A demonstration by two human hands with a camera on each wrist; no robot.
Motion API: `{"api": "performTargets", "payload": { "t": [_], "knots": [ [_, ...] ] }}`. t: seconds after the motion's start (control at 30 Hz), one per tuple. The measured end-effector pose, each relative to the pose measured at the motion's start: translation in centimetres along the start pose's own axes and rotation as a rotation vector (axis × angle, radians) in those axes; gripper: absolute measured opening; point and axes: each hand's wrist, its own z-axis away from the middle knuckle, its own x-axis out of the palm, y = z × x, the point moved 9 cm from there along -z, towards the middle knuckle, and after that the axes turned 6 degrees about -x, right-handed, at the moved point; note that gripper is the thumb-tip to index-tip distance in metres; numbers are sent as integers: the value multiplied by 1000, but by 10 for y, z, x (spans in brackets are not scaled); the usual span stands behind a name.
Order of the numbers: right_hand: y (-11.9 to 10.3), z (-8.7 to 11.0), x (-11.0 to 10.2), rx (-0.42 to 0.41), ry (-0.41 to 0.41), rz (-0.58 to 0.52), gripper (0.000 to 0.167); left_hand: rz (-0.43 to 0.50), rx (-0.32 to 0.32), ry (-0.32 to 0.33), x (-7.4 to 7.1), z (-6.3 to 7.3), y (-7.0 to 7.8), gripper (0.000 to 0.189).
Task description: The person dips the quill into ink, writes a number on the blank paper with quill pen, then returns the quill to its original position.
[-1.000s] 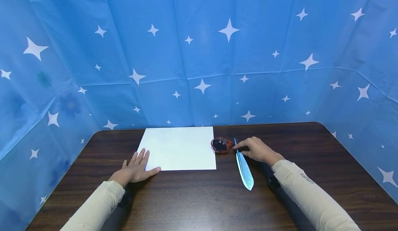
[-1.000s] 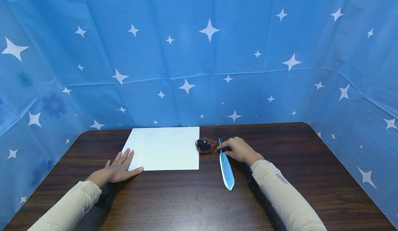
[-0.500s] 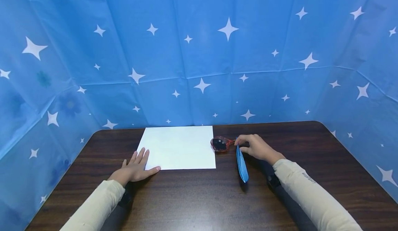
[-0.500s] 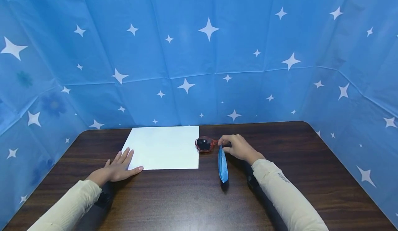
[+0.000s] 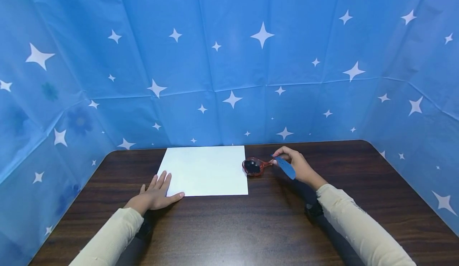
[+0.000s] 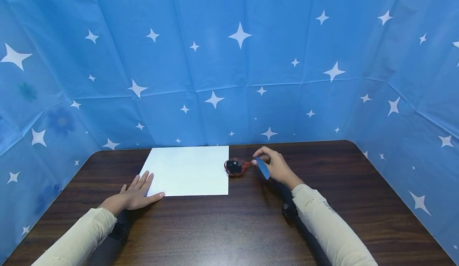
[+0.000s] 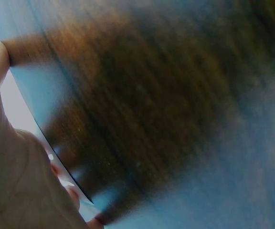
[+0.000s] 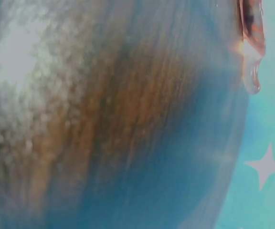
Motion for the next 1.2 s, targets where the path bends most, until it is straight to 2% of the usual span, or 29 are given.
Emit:
{"api": "performTargets", "payload": {
  "t": [0.1, 0.33, 0.4, 0.63, 0.87, 1.07, 1.2],
  "knots": [
    [-5, 0, 1, -33, 2, -84, 19, 0, 0, 3, 0, 1, -1, 120],
    [16, 0, 8, 115, -10, -205, 26, -4, 4, 9, 1, 1, -2, 121],
    [16, -1, 8, 119, -9, -232, 26, -4, 4, 11, 1, 0, -2, 122],
    [17, -2, 13, 166, -40, -267, 30, 1, 3, 8, 1, 2, -2, 122],
    [15, -1, 14, 176, -14, -289, 26, -2, 0, 13, 0, 2, -2, 121],
    [17, -2, 23, 241, -79, -288, 34, -4, 0, 16, -1, 3, -1, 121],
    [15, -4, 28, 249, -92, -320, 36, 0, 0, 12, -2, 3, 0, 121]
  ]
}}
